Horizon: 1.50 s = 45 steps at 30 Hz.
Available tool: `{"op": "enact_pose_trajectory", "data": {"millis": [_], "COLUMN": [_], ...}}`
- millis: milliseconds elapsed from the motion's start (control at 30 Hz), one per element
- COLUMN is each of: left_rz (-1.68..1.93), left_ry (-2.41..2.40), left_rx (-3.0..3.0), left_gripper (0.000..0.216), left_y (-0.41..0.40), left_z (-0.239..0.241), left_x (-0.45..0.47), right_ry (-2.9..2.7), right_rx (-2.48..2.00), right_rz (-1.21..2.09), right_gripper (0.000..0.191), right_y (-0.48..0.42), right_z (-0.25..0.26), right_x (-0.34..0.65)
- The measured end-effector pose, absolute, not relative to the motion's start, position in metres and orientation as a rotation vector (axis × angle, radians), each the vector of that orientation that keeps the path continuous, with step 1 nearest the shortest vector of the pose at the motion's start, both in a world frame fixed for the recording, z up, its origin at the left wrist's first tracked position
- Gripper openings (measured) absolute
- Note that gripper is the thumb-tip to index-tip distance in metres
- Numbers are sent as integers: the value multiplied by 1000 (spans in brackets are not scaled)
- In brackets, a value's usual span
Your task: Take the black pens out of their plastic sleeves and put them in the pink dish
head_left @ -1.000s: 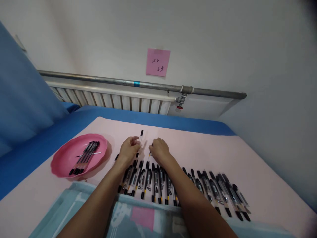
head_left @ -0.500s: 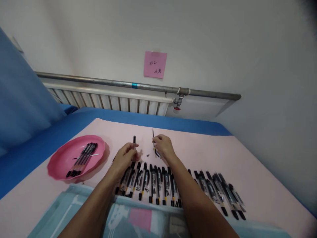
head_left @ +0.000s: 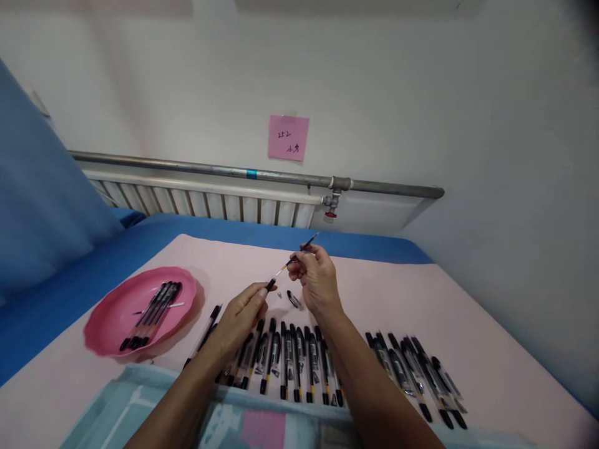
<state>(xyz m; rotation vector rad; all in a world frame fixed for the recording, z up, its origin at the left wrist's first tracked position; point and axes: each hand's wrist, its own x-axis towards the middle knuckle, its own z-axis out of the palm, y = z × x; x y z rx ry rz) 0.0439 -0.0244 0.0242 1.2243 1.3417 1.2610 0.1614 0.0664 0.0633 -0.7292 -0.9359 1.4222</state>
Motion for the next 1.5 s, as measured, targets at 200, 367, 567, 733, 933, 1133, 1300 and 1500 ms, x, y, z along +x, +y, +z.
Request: {"op": "enact_pose_trajectory", "data": {"millis": [200,367,567,733,933,1133,1300,1500], "left_rz": [1266,1272,1269,1294,1330,1296,1372,1357], "left_ry": [1321,1316,1280,1185,1148,1157,1177,1189], "left_rx": [1199,1184,1156,1082,994,1014,988,990], "left_gripper": [41,40,37,33,32,31,33,34], "left_y": [-25,-26,-23,-20,-19,-19,-20,-19], "left_z": [24,24,21,20,21,21,22,20], "left_x": [43,43,41,39,34,34,32,28], "right_ry": [-949,-959,-1173,-1458,-1341,-1496,-2189,-2734], "right_rx": [-710,-698,-705,-737,-820,-817,-1017,-1130], "right_rz": [1441,1445,1262,1322,1413,1152,542,176], "right_gripper": [21,20,13,7,19,25,18,20], "right_y": [64,63,61,53,62,66,72,77], "right_z": [63,61,60,56,52,47,27,3], "right_x": [159,159,161,157,158,163,167,169]}}
